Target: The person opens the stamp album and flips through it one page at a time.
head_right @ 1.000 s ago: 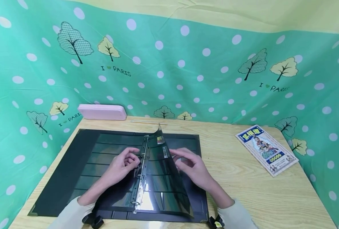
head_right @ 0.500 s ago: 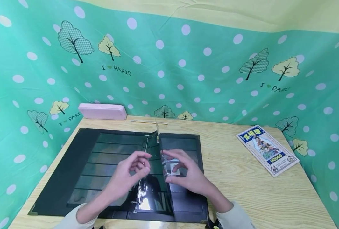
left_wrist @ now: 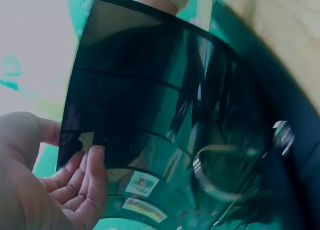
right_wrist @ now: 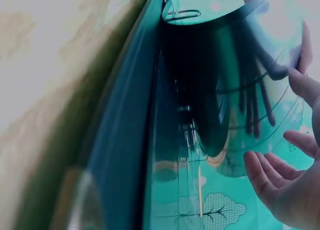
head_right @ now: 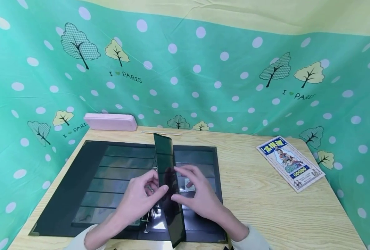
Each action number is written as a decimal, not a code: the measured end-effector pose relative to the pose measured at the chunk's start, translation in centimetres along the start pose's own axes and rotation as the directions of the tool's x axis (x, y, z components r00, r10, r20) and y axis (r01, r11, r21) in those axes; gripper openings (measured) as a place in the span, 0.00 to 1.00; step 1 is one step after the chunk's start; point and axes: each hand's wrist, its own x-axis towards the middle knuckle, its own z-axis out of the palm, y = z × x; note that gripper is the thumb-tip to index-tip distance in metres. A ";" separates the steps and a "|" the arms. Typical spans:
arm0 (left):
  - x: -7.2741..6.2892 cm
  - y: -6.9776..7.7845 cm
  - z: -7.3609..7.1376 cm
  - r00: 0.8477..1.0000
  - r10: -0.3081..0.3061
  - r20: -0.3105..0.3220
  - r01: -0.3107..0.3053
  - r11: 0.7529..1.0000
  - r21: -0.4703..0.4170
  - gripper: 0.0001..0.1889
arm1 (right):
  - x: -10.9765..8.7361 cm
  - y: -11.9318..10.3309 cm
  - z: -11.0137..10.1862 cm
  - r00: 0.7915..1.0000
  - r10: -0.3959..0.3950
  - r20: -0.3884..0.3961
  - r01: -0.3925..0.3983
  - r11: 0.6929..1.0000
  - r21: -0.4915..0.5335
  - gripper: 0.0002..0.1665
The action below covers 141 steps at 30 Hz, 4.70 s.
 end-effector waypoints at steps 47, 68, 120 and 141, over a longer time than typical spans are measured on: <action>2.4 1.2 -13.1 0.992 -0.081 -0.092 0.096 0.980 0.176 0.16 | 1.4 8.2 -4.0 0.980 0.177 0.093 -0.110 0.866 -0.488 0.45; 1.0 -2.1 -18.9 0.988 -0.151 -0.032 0.153 0.938 0.310 0.15 | 1.4 8.5 -3.8 0.980 0.174 0.101 -0.101 0.860 -0.500 0.46; -1.9 -14.3 -17.1 0.944 -0.262 -0.201 0.326 0.833 0.448 0.18 | 1.2 8.6 -3.9 0.977 0.184 0.110 -0.107 0.862 -0.495 0.46; -1.8 -11.0 -11.8 0.987 -0.062 -0.149 0.123 0.884 0.451 0.11 | 1.1 8.6 -4.0 0.978 0.175 0.110 -0.099 0.863 -0.496 0.45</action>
